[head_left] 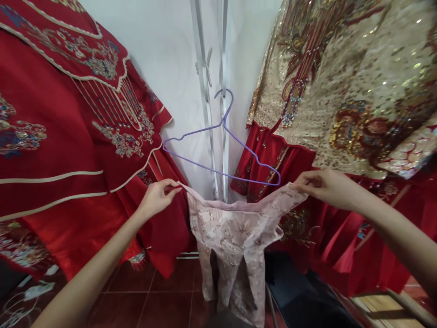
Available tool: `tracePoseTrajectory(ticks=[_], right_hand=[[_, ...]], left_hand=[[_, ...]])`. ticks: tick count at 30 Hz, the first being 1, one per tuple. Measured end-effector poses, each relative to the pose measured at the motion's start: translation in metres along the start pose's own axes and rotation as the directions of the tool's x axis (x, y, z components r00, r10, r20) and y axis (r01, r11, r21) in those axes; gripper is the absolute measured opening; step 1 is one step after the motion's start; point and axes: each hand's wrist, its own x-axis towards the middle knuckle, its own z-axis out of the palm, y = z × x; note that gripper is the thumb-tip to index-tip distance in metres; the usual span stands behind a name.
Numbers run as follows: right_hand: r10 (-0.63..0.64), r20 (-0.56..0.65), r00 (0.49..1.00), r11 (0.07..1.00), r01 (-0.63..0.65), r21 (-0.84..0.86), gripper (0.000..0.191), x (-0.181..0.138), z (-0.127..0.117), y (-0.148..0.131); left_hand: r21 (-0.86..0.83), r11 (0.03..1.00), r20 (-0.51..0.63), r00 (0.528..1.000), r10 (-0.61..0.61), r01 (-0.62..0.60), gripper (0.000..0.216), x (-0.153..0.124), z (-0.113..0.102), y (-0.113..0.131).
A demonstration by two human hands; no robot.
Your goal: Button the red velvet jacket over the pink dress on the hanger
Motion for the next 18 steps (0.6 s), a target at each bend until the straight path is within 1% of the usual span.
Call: tracePoseTrajectory(ticks=[1, 2, 3, 4, 6, 8, 10, 12, 14, 16, 18], right_hand=[[-0.021, -0.038, 0.999, 0.999, 0.02, -0.029, 0.034, -0.006, -0.002, -0.01], [-0.042, -0.085, 0.995, 0.998, 0.038, -0.048, 0.035, -0.011, -0.005, -0.021], [-0.067, -0.137, 0.988, 0.996, 0.058, -0.069, 0.035, -0.016, -0.007, -0.032], [-0.092, -0.191, 0.977, 0.993, 0.075, -0.095, 0.034, -0.02, -0.009, -0.042], [-0.146, -0.299, 0.943, 0.982, 0.102, -0.158, 0.031, -0.026, -0.012, -0.058], [-0.184, -0.397, 0.899, 0.973, 0.109, -0.204, 0.028, -0.028, -0.013, -0.068], [-0.196, -0.477, 0.857, 0.971, 0.103, -0.214, 0.026, -0.029, -0.012, -0.074], [-0.185, -0.524, 0.832, 0.975, 0.088, -0.204, 0.026, -0.027, -0.011, -0.075], [-0.158, -0.553, 0.818, 0.98, 0.062, -0.188, 0.026, -0.026, -0.011, -0.073], [-0.112, -0.581, 0.806, 0.986, 0.019, -0.165, 0.027, -0.025, -0.014, -0.066], [-0.065, -0.607, 0.792, 0.987, -0.039, -0.156, 0.027, -0.025, -0.019, -0.058]], left_hand=[[0.017, 0.997, 0.025, 0.997, 0.077, -0.077, 0.021, -0.003, 0.003, 0.014], [0.023, 0.984, 0.055, 0.983, 0.173, -0.175, 0.017, -0.003, 0.005, 0.029], [0.024, 0.958, 0.082, 0.956, 0.283, -0.286, 0.013, -0.001, 0.007, 0.043], [0.034, 0.921, 0.126, 0.916, 0.382, -0.389, 0.01, 0.004, 0.01, 0.057], [0.032, 0.871, 0.173, 0.861, 0.478, -0.49, 0.01, 0.018, 0.018, 0.077], [0.007, 0.849, 0.233, 0.826, 0.513, -0.529, 0.01, 0.034, 0.033, 0.087], [-0.005, 0.842, 0.284, 0.806, 0.519, -0.54, 0.011, 0.049, 0.052, 0.087], [0.018, 0.845, 0.32, 0.804, 0.501, -0.534, 0.012, 0.06, 0.071, 0.083], [0.051, 0.848, 0.347, 0.806, 0.48, -0.527, 0.012, 0.066, 0.086, 0.078], [0.062, 0.849, 0.364, 0.804, 0.47, -0.525, 0.011, 0.068, 0.092, 0.075], [0.046, 0.851, 0.365, 0.801, 0.474, -0.524, 0.008, 0.066, 0.091, 0.072]])
